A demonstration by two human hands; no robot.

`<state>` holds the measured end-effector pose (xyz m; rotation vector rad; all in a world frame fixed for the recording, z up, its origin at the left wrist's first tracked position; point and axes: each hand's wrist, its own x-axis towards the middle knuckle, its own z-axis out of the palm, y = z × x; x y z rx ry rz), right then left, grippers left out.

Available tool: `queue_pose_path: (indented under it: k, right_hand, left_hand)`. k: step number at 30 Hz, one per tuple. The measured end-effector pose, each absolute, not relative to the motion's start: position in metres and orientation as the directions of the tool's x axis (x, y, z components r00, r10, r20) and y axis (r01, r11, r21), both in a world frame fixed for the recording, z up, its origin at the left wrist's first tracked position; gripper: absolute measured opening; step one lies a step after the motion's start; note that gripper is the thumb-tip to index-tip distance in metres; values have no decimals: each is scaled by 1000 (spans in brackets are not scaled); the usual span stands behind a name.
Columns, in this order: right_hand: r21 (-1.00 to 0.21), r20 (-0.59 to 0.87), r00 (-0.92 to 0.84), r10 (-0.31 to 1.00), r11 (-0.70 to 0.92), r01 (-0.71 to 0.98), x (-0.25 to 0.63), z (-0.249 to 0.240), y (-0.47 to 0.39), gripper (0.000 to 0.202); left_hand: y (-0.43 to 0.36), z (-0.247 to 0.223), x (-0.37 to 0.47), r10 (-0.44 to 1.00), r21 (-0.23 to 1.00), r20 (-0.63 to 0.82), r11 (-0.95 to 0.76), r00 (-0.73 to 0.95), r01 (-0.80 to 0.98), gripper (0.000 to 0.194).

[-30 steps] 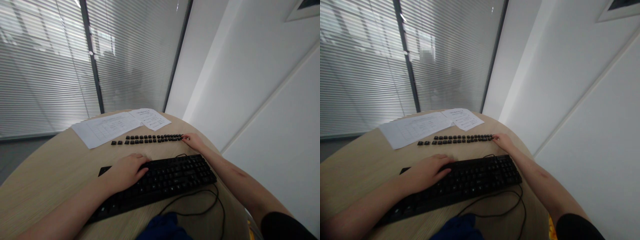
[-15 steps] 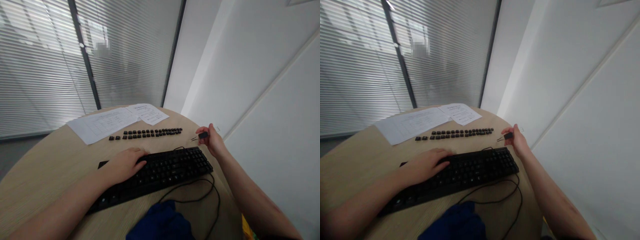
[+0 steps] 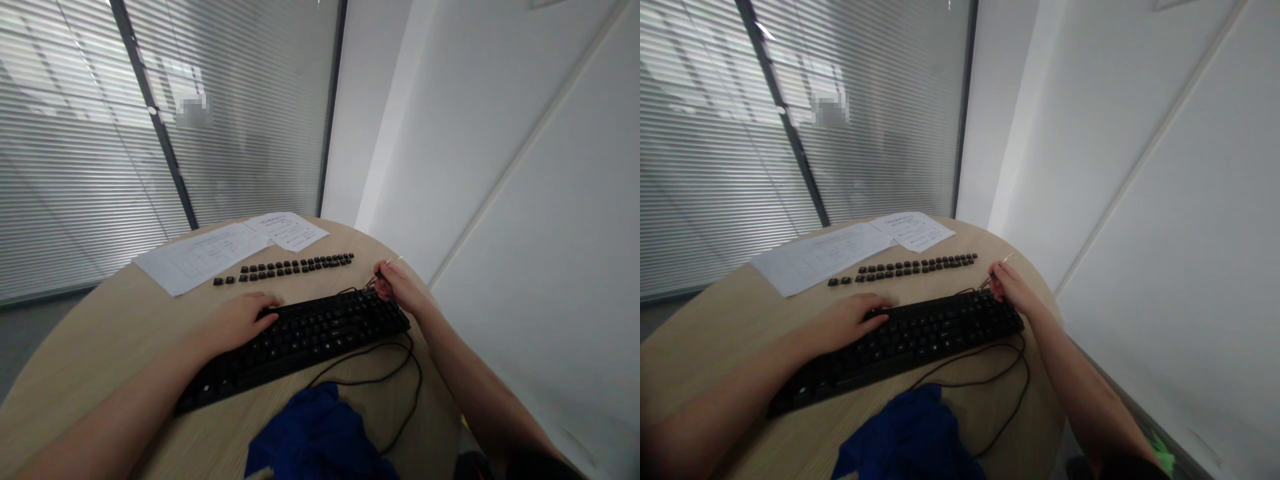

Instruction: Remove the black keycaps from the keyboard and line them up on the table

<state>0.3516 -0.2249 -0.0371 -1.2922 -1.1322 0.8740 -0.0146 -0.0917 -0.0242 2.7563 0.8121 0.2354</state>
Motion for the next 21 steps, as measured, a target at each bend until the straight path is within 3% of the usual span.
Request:
queue_pose_path:
  k: [12,21]
  right_hand:
    - [-927,51,148,988,-9,376,355,-47,-224,38]
    - [-884,16,61,998,-15,467,352,-41,-229,37]
  left_hand:
    - [-90,-22,-15,540,314,18,-802,842,508,41]
    - [-86,-25,-14,554,338,6,-785,833,519,41]
